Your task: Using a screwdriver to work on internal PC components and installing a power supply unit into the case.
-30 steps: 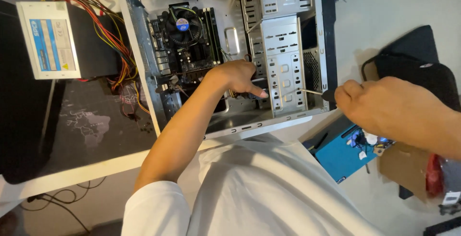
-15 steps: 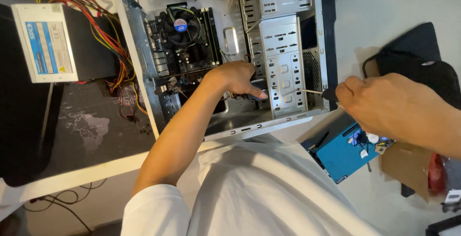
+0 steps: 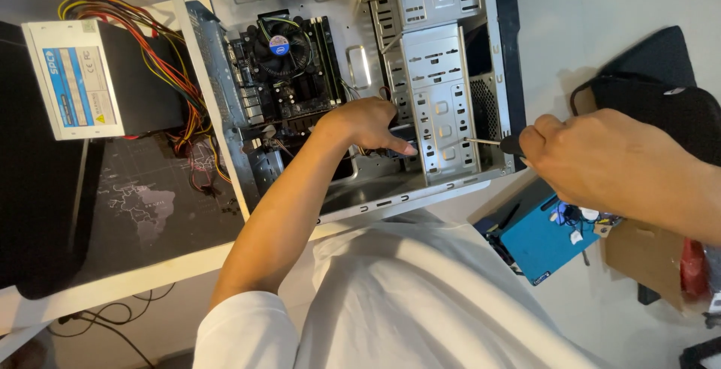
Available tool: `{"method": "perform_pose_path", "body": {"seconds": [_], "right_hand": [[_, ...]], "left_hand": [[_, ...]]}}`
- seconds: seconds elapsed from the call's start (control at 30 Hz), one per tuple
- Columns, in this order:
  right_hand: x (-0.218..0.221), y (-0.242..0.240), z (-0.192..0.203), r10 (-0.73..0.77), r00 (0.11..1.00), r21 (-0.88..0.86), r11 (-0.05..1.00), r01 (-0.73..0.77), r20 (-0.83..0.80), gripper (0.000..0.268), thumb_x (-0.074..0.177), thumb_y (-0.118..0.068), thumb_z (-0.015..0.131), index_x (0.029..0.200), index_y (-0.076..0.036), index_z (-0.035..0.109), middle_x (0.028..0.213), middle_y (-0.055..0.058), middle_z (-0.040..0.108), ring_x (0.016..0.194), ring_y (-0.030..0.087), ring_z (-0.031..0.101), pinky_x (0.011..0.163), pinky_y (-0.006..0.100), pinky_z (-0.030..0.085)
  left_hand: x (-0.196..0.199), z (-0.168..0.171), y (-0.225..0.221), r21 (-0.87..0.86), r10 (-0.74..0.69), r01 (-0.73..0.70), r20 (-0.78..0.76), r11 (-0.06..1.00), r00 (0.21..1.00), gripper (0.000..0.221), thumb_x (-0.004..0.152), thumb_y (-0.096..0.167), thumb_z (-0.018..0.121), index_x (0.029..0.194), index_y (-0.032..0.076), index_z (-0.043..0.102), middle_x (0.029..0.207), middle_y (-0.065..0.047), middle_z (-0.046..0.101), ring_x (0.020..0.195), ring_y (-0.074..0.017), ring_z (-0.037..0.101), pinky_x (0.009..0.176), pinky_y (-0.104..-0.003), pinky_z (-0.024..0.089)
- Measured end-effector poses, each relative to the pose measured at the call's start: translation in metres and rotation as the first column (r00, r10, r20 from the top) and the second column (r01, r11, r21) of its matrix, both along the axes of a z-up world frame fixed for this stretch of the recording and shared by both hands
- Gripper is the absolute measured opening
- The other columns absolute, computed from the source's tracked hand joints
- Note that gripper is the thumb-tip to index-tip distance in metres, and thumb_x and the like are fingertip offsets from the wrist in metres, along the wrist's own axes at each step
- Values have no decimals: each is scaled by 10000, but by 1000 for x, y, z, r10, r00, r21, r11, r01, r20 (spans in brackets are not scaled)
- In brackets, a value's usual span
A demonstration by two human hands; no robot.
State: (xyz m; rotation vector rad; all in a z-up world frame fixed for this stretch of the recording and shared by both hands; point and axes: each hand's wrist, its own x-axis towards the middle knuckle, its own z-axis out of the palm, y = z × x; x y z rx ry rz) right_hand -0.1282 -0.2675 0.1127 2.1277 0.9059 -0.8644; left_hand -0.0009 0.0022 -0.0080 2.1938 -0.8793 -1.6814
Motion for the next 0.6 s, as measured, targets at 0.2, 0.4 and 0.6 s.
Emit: {"method": "perform_pose_path", "body": {"seconds": [0.2, 0.4, 0.6], "right_hand": [[8, 13, 10, -49, 998, -20, 999, 48, -34, 96, 911, -116, 567, 992, -168, 572, 852, -3, 638, 536, 156, 695, 445, 314, 534], [6, 7, 6, -24, 1000, 4, 1000, 24, -10, 63, 918, -121, 569, 960, -167, 576, 816, -13, 632, 504, 139, 667, 417, 310, 508], [3, 7, 6, 0, 999, 30, 1000, -1, 41, 51, 926, -130, 548, 918, -177, 566, 784, -15, 616, 485, 150, 651, 409, 317, 483]], "left_hand": [[-1, -3, 0, -7, -4, 4, 1, 1000, 1000, 928, 874, 675, 625, 1539, 71, 397, 1594, -104, 428, 1404, -308, 463, 1045, -431, 473], [0, -7, -1, -12, -20, 20, 16, 1000, 1000, 906, 874, 681, 626, 1507, 62, 434, 1559, -117, 463, 1371, -310, 492, 1013, -432, 486], [0, -4, 0, -4, -2, 2, 1, 1000, 1000, 922, 875, 667, 632, 1545, 80, 393, 1604, -102, 413, 1416, -303, 452, 1054, -430, 469]]}}
